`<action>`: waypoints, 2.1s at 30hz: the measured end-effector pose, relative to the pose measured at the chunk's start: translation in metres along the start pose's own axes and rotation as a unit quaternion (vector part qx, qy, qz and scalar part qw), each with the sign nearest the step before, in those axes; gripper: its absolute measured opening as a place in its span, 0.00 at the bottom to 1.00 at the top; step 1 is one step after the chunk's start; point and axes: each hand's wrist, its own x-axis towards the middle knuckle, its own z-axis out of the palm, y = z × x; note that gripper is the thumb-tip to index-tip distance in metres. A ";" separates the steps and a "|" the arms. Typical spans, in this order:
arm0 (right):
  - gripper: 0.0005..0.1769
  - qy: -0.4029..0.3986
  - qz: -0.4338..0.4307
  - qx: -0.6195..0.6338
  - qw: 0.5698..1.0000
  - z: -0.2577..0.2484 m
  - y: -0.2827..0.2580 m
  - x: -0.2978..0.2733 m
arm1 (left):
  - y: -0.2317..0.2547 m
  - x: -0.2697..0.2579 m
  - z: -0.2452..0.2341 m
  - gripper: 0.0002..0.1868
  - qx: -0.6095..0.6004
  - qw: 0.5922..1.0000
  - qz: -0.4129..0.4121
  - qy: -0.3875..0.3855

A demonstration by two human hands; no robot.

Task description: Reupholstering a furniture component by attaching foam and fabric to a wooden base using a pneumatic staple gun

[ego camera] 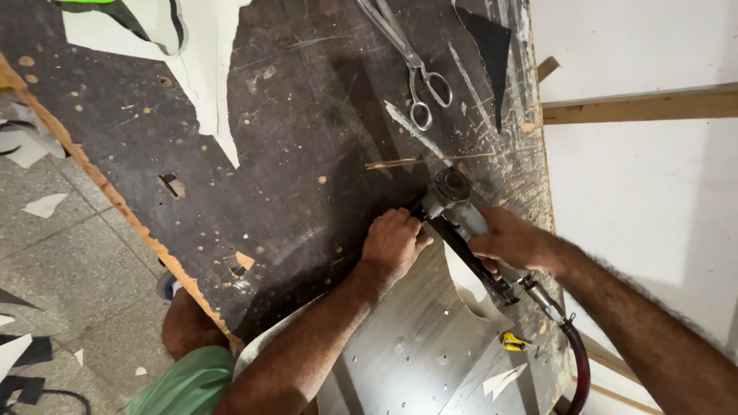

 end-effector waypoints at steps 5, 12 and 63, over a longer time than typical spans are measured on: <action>0.09 -0.002 0.012 -0.013 1.000 0.017 -0.045 -0.031 | 0.004 0.002 -0.006 0.18 -0.004 1.000 -0.020 0.011; 0.10 -0.011 0.008 -0.041 0.999 0.019 -0.024 -0.019 | 0.005 0.001 -0.010 0.21 -0.005 0.999 -0.032 0.005; 0.23 0.231 0.044 0.624 0.745 0.523 0.387 -0.033 | 0.133 -0.221 0.021 0.40 0.268 0.909 0.289 -0.134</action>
